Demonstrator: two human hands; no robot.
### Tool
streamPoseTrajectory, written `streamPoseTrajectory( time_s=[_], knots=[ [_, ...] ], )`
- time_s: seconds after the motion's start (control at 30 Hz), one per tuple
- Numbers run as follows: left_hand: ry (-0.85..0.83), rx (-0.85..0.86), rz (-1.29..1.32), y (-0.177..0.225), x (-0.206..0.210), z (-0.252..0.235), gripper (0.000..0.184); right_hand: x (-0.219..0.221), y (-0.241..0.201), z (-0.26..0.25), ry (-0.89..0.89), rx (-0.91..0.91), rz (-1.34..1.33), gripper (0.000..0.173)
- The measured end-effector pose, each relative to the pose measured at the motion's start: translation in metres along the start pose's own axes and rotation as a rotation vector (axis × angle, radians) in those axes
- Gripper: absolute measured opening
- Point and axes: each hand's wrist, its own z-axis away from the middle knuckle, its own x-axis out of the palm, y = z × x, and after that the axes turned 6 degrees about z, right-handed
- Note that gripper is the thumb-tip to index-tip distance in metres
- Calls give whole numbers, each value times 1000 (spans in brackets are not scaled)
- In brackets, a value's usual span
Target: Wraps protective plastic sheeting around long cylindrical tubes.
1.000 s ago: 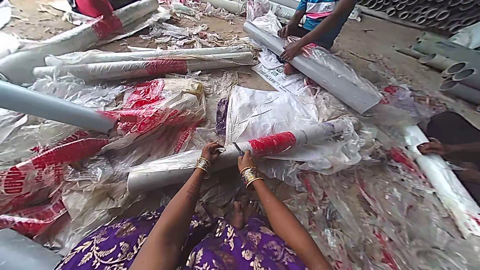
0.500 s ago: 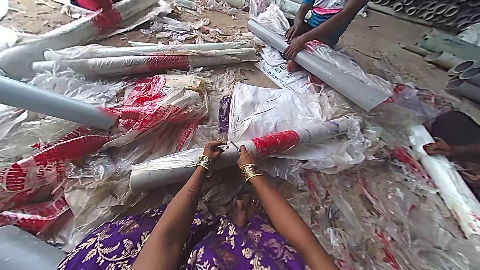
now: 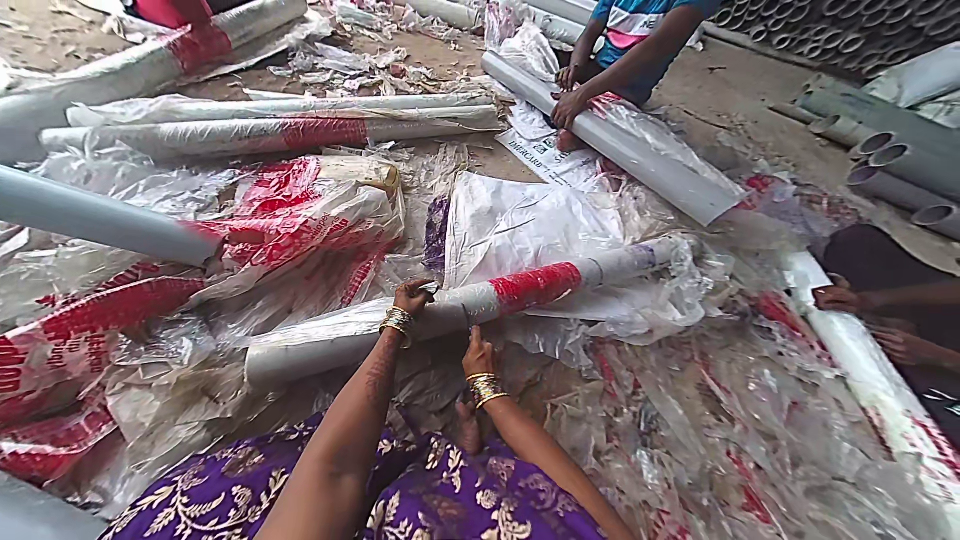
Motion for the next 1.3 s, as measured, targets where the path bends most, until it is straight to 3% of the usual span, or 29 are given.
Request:
streamPoseTrajectory(
  time_s=[0.23, 0.43, 0.5, 0.57, 0.63, 0.7, 0.83, 0.93, 1.0, 1.13, 1.17, 1.23, 1.3],
  knots=[
    [43, -42, 5, 8, -1, -10, 28, 17, 11, 17, -145, 4, 24, 51],
    [49, -36, 14, 8, 1, -10, 23, 17, 17, 19, -153, 46, -29, 48],
    [27, -7, -10, 8, 1, -6, 26, 17, 21, 20, 17, 64, -155, 44],
    [-9, 33, -53, 6, 2, -1, 32, 12, 23, 7, 348, 25, -269, 40],
    [-68, 72, -127, 3, 6, 15, 37, -3, 21, -14, 529, -48, -304, 40],
    [-146, 125, -305, 7, 7, 32, 43, -21, 18, -39, 444, -155, -246, 42],
    [-259, 148, -758, 31, 19, 65, 56, -47, 13, -57, -45, -227, -63, 62],
    [-248, 181, -877, 27, 21, 80, 64, -55, 18, -62, -141, -242, -64, 74],
    [-257, 101, -854, 35, 20, 86, 73, -60, 17, -64, -192, -243, -30, 82],
    [-386, -142, -923, 59, 18, 89, 107, -60, 14, -68, -146, -225, 10, 83],
    [-446, -189, -962, 61, 19, 93, 99, -62, 13, -68, -140, -222, 25, 82],
    [-496, -242, -989, 64, 22, 103, 61, -65, 12, -65, -136, -229, 51, 80],
    [-509, -293, -1012, 66, 24, 109, 46, -65, 11, -61, -138, -245, 83, 78]
  ],
)
